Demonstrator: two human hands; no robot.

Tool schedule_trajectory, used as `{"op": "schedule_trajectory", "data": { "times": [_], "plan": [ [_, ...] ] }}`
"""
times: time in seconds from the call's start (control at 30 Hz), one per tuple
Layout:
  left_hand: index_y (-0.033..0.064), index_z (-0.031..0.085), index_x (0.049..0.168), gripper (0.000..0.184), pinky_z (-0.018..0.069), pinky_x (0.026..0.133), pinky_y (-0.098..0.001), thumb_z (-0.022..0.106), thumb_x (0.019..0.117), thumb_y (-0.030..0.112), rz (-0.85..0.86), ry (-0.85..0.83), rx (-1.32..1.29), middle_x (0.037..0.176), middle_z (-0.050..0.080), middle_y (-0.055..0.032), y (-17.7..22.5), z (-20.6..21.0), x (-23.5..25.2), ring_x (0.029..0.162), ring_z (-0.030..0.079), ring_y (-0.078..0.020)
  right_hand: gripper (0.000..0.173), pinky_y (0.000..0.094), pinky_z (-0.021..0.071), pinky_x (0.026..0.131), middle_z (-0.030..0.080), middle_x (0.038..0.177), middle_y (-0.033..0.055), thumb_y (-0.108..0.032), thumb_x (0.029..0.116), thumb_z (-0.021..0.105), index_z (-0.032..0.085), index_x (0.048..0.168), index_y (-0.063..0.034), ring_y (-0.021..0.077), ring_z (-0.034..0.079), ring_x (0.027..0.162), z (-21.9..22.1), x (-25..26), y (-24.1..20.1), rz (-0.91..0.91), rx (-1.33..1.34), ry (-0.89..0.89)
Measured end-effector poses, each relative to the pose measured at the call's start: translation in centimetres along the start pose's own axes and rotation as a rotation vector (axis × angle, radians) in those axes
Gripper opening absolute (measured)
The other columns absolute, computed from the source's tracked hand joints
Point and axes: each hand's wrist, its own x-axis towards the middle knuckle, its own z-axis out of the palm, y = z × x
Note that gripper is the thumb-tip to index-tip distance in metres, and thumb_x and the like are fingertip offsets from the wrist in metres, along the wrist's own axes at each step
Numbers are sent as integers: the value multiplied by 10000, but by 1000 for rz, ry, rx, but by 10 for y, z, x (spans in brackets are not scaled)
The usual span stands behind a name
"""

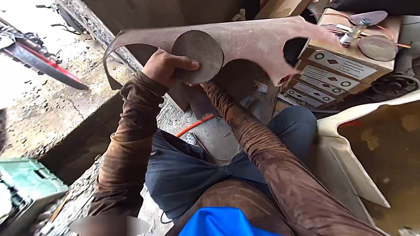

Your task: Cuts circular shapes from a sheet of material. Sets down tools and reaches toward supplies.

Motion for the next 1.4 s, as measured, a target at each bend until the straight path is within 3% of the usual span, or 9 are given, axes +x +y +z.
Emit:
{"op": "schedule_trajectory", "data": {
  "times": [0.07, 0.13, 0.2, 0.37, 0.47, 0.53, 0.77, 1.03, 1.4],
  "plan": [
    [62, 606, 1096, 433, 635, 754, -368, 719, 702, -76, -20, -38, 21, 947, 746, -69, -24, -31, 4, 839, 730, -168, 305, 224, 496, 980, 697, 1197, 131, -121, 1081, 465, 648, 1259, 45, 78, 646, 1080, -31, -45, 10, -218, -236, 7],
    [44, 620, 1138, 505, 633, 805, -411, 753, 667, -80, -72, -80, -25, 998, 748, -98, -71, -53, 2, 896, 732, -199, 300, 185, 532, 799, 712, 982, -1, -258, 1086, 497, 706, 1132, -48, 2, 635, 864, -55, -77, 52, -160, -215, -75],
    [34, 640, 1113, 503, 630, 810, -420, 759, 638, -84, -135, -88, -58, 989, 751, -105, -119, -63, -2, 896, 733, -203, 450, 242, 513, 578, 643, 821, 35, -395, 1110, 395, 614, 1167, -6, 76, 590, 641, -60, -73, 123, 278, -47, -232],
    [9, 628, 1114, 418, 619, 810, -382, 762, 734, -100, -366, -35, 62, 975, 743, -84, -199, -70, 3, 880, 726, -170, 667, 405, 586, 656, 626, 882, 130, -603, 1064, 346, 520, 1259, 10, 249, 655, 730, -74, -158, 169, 1012, 430, 168],
    [16, 612, 1148, 449, 620, 830, -385, 765, 745, -111, -392, -46, 50, 998, 740, -80, -216, -67, 13, 901, 727, -170, 696, 369, 592, 603, 652, 779, 88, -607, 1073, 252, 602, 1139, -10, 217, 675, 680, -96, -220, 124, 840, 463, -140],
    [16, 617, 1133, 436, 620, 829, -378, 770, 743, -102, -372, -62, 13, 985, 744, -78, -223, -61, 16, 893, 730, -166, 619, 359, 620, 606, 689, 774, 55, -609, 1033, 412, 647, 1194, -59, 189, 705, 686, -121, -248, 110, 555, 530, -339],
    [32, 592, 1145, 453, 627, 839, -377, 709, 756, -167, -255, -119, -182, 986, 750, -74, -199, -7, 18, 905, 734, -173, 414, 447, 654, 718, 744, 996, 133, -96, 915, 688, 510, 1270, 23, 268, 750, 837, -127, -197, 72, -77, 32, 296],
    [24, 561, 1133, 449, 615, 850, -419, 685, 748, -171, -164, -35, -364, 991, 732, -112, -210, 3, 11, 912, 726, -214, 468, 441, 650, 778, 737, 977, 91, -6, 854, 795, 517, 1228, -54, 235, 750, 853, -53, -116, 98, -212, 519, 721],
    [9, 615, 1088, 409, 622, 828, -396, 702, 733, -172, -201, 16, -207, 964, 740, -99, -230, -3, 2, 888, 727, -191, 437, 505, 638, 701, 664, 1091, 134, -80, 938, 729, 494, 1306, -76, 292, 714, 868, -41, -111, 129, 47, 700, 686]
  ]
}}
